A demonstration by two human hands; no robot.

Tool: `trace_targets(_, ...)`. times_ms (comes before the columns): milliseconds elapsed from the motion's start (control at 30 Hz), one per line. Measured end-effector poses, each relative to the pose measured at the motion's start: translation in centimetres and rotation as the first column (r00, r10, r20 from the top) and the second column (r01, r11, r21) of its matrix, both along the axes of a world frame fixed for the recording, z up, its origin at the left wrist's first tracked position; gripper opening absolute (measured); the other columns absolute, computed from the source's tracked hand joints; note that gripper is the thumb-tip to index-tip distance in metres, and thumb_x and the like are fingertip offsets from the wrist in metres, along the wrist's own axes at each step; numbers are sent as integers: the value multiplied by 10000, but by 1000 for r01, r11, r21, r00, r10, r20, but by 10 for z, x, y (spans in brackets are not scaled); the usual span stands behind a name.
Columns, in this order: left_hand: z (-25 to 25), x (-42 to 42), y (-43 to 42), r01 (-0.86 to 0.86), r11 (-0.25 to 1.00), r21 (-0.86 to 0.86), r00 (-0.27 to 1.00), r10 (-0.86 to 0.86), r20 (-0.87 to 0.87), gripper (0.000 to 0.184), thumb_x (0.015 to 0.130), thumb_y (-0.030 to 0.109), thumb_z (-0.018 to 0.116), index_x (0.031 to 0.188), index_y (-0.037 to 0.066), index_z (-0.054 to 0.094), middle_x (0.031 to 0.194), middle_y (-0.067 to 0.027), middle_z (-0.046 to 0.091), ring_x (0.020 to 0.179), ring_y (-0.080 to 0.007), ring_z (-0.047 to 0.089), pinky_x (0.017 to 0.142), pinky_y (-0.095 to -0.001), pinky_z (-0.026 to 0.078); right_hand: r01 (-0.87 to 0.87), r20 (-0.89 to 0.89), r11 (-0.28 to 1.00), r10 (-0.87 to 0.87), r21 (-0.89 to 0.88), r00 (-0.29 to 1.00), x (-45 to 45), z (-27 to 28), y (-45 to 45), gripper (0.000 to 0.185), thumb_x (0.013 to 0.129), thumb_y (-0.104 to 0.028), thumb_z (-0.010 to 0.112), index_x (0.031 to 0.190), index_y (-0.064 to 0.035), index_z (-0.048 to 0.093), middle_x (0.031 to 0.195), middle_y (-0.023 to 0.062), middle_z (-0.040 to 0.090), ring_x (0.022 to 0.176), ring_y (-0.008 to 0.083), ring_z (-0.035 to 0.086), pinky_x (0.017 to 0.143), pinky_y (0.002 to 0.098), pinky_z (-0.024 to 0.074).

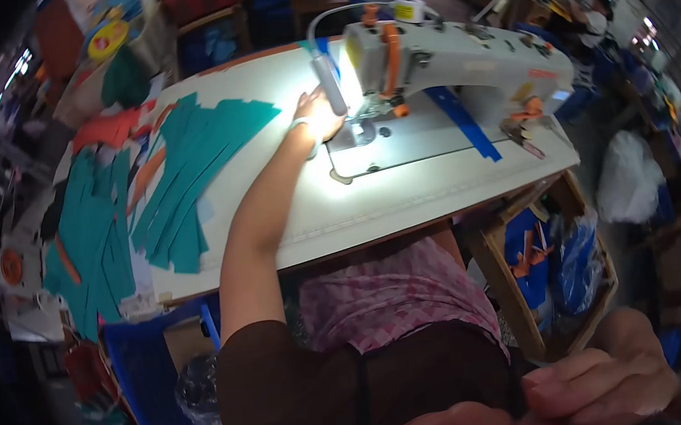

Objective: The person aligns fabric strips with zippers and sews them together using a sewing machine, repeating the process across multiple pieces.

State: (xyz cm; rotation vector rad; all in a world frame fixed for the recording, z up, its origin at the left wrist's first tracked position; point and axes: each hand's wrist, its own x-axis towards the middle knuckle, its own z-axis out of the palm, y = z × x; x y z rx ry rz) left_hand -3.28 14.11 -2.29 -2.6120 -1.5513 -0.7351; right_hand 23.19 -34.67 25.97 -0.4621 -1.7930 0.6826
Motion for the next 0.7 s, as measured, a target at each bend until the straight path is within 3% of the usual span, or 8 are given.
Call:
trace_targets(133,18,6,4,-45,983,-177,996,30,-87,450,941,342,530,1274,72,664,1436,-148,587,1276,-372,569,1160,-506,374,78,54,996,-80,44,995,-77,5,53,731,1006,-722,306,1513,-215,445,1158,119,715,1098,366,630,1144,600,335)
trace_targets(233,18,6,-1,-90,973,-214,979,47,-199,548,1016,421,443,1473,136,547,1584,-118,450,1517,-284,332,1228,-532,236,78,69,994,-83,82,994,-68,9,77,747,1005,-729,301,1540,-226,438,1172,118,720,1113,370,634,1164,610,330)
trace_targets(300,11,3,-2,-74,986,-152,990,54,-131,552,1024,435,435,1477,138,544,1583,-116,451,1520,-285,326,1230,-529,233,-371,253,926,375,-67,892,-40,20,122,757,1014,-724,282,1591,-236,337,1209,146,702,1200,345,578,1187,616,276)
trace_targets(367,20,5,-8,-95,975,-203,982,58,-181,559,1042,457,416,1490,142,527,1588,-111,447,1525,-281,318,1232,-514,234,-675,350,682,728,-282,590,-25,23,151,778,1022,-718,262,1641,-246,237,1246,173,683,1287,319,521,1209,621,222)
trace_targets(433,19,5,-5,-92,971,-221,980,50,-190,547,1056,446,388,1494,148,524,1597,-108,439,1528,-274,314,1225,-555,219,-683,-273,712,633,-162,724,-59,-15,151,475,1031,-492,549,1018,-48,718,1116,175,711,1136,328,656,831,305,577)
trace_targets(533,27,6,-9,-111,980,-165,943,51,-329,533,1061,434,369,1483,156,537,1612,-103,423,1537,-257,302,1216,-606,183,-418,-248,886,366,-203,897,-73,-52,181,347,1010,-356,645,902,-39,733,774,135,708,806,268,674,688,300,524)
trace_targets(567,21,7,-4,-103,983,-154,950,51,-309,528,1054,419,374,1476,150,543,1614,-99,423,1539,-250,300,1207,-624,182,-195,-108,858,164,-475,981,-65,-59,184,312,990,-304,680,828,-38,697,666,99,665,664,231,624,652,292,510)
trace_targets(700,20,8,-4,-118,982,-145,923,55,-381,530,1023,387,405,1461,126,550,1609,-84,439,1544,-235,296,1193,-641,202,-173,-160,609,76,-774,984,-45,-139,223,178,1020,-174,587,880,-68,559,620,9,544,620,149,554,599,250,431)
